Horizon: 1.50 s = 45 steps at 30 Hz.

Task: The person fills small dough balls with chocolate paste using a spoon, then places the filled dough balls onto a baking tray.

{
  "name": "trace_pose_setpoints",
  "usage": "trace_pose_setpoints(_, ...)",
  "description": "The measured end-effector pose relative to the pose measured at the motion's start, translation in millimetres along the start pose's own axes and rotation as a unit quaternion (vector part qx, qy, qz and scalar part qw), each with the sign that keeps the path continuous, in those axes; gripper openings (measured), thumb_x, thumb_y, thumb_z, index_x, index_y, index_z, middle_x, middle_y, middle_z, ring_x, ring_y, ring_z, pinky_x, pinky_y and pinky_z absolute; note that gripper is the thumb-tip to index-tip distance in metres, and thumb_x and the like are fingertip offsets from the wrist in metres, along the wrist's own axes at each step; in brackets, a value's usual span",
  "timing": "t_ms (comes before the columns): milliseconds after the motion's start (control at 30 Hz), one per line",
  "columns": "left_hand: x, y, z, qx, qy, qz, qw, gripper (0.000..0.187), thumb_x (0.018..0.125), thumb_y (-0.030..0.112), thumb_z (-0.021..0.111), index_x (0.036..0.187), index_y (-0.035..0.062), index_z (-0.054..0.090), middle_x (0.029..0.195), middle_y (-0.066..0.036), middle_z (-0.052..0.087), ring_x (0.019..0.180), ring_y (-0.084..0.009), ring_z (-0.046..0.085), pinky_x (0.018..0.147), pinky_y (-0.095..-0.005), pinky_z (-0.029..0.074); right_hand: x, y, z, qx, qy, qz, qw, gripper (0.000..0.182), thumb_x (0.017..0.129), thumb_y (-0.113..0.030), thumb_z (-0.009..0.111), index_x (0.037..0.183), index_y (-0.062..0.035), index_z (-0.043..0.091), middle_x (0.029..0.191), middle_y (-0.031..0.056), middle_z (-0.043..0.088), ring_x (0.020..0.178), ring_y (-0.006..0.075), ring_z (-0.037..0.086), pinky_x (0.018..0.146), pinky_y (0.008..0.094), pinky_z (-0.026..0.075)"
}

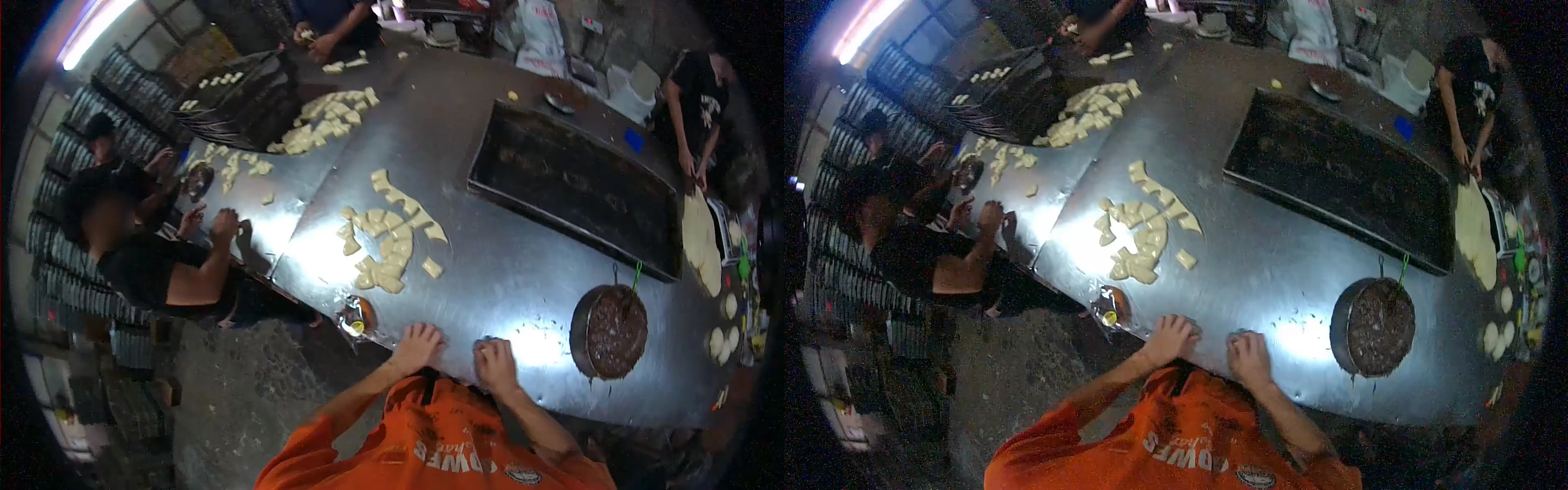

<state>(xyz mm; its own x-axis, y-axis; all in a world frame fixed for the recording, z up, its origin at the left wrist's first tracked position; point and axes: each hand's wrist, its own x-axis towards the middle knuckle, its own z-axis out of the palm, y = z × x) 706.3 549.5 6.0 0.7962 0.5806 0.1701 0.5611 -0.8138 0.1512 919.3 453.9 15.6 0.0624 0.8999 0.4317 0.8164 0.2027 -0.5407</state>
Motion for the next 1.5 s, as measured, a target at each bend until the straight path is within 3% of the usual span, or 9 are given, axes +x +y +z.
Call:
trace_pose_setpoints(200, 73.1, 7.3, 37.4, 0.044, 0.064, -0.200, 0.977, 0.033, 0.092, 0.034, 0.059, 0.108, 0.0039, 0.057, 0.111, -0.013, 0.054, 0.102, -0.0357, 0.049, 0.086, -0.0495, 0.041, 53.0, 6.4, 34.7, -0.107, -0.033, 0.080, 0.990, 0.014, 0.090, -0.007, 0.056, 0.098, 0.0042, 0.057, 0.098, 0.0223, 0.054, 0.090, 0.0407, 0.050, 0.087, 0.0502, 0.039)
trace_pose_setpoints(367, 16.4, -16.8, 21.5, -0.026, 0.048, -0.017, 0.998, 0.030, 0.095, 0.032, 0.054, 0.105, 0.0045, 0.056, 0.110, -0.016, 0.055, 0.102, -0.0356, 0.050, 0.086, -0.0514, 0.041, 7.1, 23.5, 4.8, -0.057, -0.008, -0.065, 0.996, 0.011, 0.089, -0.004, 0.056, 0.094, 0.0060, 0.057, 0.092, 0.0206, 0.052, 0.081, 0.0378, 0.051, 0.076, 0.0507, 0.042)
trace_pose_setpoints(533, 85.0, -32.0, 53.2, 0.049, 0.060, -0.221, 0.972, 0.027, 0.095, 0.029, 0.051, 0.105, 0.0042, 0.056, 0.109, -0.018, 0.056, 0.101, -0.0358, 0.051, 0.086, -0.0502, 0.042, 63.1, 20.0, 19.3, -0.139, 0.034, 0.062, 0.988, 0.011, 0.090, -0.007, 0.052, 0.091, 0.0028, 0.056, 0.092, 0.0193, 0.053, 0.088, 0.0370, 0.049, 0.080, 0.0486, 0.039)
trace_pose_setpoints(600, 76.8, 12.0, 51.4, -0.056, 0.067, -0.156, 0.984, 0.027, 0.096, 0.028, 0.051, 0.107, 0.0033, 0.056, 0.106, -0.018, 0.055, 0.103, -0.0373, 0.051, 0.088, -0.0504, 0.041, 39.1, 0.8, 18.3, -0.134, -0.084, -0.004, 0.987, 0.013, 0.086, -0.003, 0.055, 0.097, 0.0036, 0.058, 0.097, 0.0229, 0.053, 0.093, 0.0407, 0.049, 0.085, 0.0520, 0.040)
trace_pose_setpoints(933, 80.8, 0.1, 60.7, 0.013, 0.073, -0.144, 0.987, 0.025, 0.094, 0.032, 0.055, 0.100, 0.0077, 0.057, 0.100, -0.011, 0.055, 0.093, -0.0315, 0.051, 0.077, -0.0473, 0.044, 34.0, 47.7, 52.3, -0.162, -0.016, -0.006, 0.987, 0.007, 0.085, -0.002, 0.058, 0.092, 0.0004, 0.057, 0.086, 0.0208, 0.051, 0.085, 0.0384, 0.049, 0.077, 0.0515, 0.039)
trace_pose_setpoints(1100, 34.2, -22.5, 32.5, -0.032, 0.134, 0.010, 0.990, 0.023, 0.092, 0.031, 0.057, 0.097, 0.0081, 0.059, 0.097, -0.012, 0.058, 0.090, -0.0323, 0.053, 0.075, -0.0486, 0.043, 11.6, 56.3, 6.6, -0.116, -0.023, -0.093, 0.989, 0.015, 0.086, -0.004, 0.056, 0.099, 0.0015, 0.062, 0.094, 0.0199, 0.056, 0.082, 0.0381, 0.052, 0.077, 0.0527, 0.042)
trace_pose_setpoints(1267, 94.0, -12.7, 50.5, -0.025, 0.157, -0.188, 0.969, 0.022, 0.091, 0.031, 0.059, 0.094, 0.0099, 0.060, 0.094, -0.012, 0.059, 0.088, -0.0319, 0.054, 0.076, -0.0480, 0.043, 46.4, 37.2, 26.0, -0.100, 0.036, 0.056, 0.993, 0.009, 0.087, -0.007, 0.055, 0.090, -0.0004, 0.061, 0.090, 0.0178, 0.056, 0.085, 0.0356, 0.052, 0.078, 0.0501, 0.041)
trace_pose_setpoints(1400, 29.7, 2.6, 71.0, -0.046, 0.105, -0.022, 0.993, 0.028, 0.092, 0.033, 0.057, 0.103, 0.0075, 0.060, 0.103, -0.017, 0.055, 0.097, -0.0378, 0.052, 0.082, -0.0505, 0.042, 1.2, 36.2, 28.4, -0.066, -0.005, -0.071, 0.995, 0.017, 0.086, -0.011, 0.060, 0.098, 0.0016, 0.061, 0.091, 0.0161, 0.056, 0.090, 0.0366, 0.051, 0.081, 0.0484, 0.043)
trace_pose_setpoints(1500, 44.6, -26.9, 44.0, 0.049, 0.044, -0.129, 0.989, 0.027, 0.094, 0.036, 0.055, 0.105, 0.0111, 0.060, 0.105, -0.012, 0.056, 0.098, -0.0346, 0.051, 0.081, -0.0517, 0.040, 23.0, 59.7, 7.1, -0.131, 0.003, -0.011, 0.991, 0.011, 0.086, -0.006, 0.054, 0.092, 0.0001, 0.061, 0.092, 0.0175, 0.057, 0.087, 0.0362, 0.052, 0.079, 0.0481, 0.042)
